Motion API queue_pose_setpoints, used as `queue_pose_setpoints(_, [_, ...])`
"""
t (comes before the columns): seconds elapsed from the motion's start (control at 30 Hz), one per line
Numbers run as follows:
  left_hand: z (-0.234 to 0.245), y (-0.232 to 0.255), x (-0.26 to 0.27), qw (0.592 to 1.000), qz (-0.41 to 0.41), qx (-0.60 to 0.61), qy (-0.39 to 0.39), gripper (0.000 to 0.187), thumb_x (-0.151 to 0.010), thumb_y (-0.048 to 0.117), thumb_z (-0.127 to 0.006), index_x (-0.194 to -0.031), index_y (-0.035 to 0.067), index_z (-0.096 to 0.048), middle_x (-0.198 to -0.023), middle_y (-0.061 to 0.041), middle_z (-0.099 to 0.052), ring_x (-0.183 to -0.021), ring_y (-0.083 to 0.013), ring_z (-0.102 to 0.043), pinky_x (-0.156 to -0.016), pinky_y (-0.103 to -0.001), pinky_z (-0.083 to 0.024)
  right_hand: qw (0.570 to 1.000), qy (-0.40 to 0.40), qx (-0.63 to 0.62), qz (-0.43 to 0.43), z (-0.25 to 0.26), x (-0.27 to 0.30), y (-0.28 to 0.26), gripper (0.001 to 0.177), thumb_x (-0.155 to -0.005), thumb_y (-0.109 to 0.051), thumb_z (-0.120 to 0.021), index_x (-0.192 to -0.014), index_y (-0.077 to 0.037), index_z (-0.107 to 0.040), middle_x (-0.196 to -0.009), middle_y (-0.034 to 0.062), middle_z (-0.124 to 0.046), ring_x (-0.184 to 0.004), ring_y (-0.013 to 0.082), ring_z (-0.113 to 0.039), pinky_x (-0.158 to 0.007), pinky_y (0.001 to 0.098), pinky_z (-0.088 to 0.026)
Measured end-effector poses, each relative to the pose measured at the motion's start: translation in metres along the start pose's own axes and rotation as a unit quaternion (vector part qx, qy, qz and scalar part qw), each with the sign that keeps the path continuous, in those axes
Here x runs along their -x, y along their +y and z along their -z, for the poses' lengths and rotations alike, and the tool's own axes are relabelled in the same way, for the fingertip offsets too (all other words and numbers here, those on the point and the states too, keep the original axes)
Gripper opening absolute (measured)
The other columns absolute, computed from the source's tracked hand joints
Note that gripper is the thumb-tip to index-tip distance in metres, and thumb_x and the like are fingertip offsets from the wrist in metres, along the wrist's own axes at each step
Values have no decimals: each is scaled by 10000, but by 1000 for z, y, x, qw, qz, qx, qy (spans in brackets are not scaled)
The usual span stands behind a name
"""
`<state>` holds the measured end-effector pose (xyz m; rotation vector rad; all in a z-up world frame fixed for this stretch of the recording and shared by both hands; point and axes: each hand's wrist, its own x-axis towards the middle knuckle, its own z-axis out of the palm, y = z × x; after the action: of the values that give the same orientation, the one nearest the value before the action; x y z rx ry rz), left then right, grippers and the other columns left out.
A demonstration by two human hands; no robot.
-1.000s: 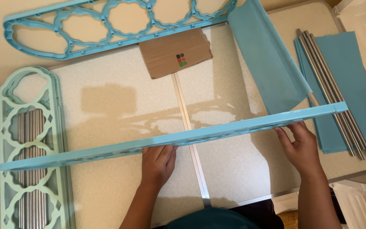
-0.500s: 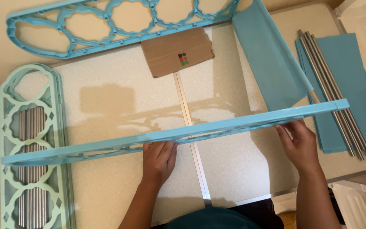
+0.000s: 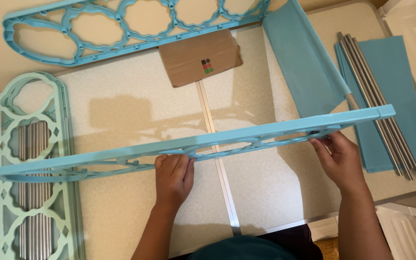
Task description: The person inserts metal rods into the grommets of a light blue shower curtain, then attaches the curtain to a light blue plastic frame by threading the rods through the frame's slots. The person adjusts the curtain and frame to align the components.
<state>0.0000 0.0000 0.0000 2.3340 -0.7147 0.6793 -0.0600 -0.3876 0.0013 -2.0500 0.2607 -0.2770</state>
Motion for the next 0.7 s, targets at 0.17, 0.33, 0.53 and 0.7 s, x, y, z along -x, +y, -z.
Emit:
queue_pose_setpoints(0.17, [4,-3,2,1000,4,-2,-8,226,-892,25,-772,-1098,16,-680,-902,-51,-696,-843,-207,-648,-847,-393,-418,1000,-13,-18,-14,-5,0,5,322,-974,-25,-663,-1295,-8,-641,-1143,89,-714,-1053,167,-685,-906,310,-557])
queue_pose_setpoints(0.33, [7,-3,2,1000,-6,0,-10,214,-883,22,-768,-1071,24,-665,-945,-72,-704,-887,-226,-657,-848,-400,-425,1000,-18,0,15,-10,2,6,311,-972,-39,-661,-1279,2,-637,-1220,118,-705,-1246,218,-639,-944,321,-545])
queue_pose_setpoints(0.53, [0,9,2,999,-3,8,-39,188,-880,24,-775,-1057,32,-711,-975,-79,-721,-915,-232,-668,-878,-381,-452,991,-36,76,-105,-6,1,3,308,-902,-136,-711,-1204,-76,-694,-1251,102,-690,-1132,239,-683,-811,382,-588])
queue_pose_setpoints(0.7, [-4,15,6,997,41,-4,-72,349,-908,54,-771,-1254,51,-730,-979,-73,-744,-880,-219,-668,-886,-377,-463,983,-65,151,-78,-8,-5,-2,318,-878,-182,-773,-1164,-61,-704,-1200,109,-712,-1140,273,-677,-974,414,-523])
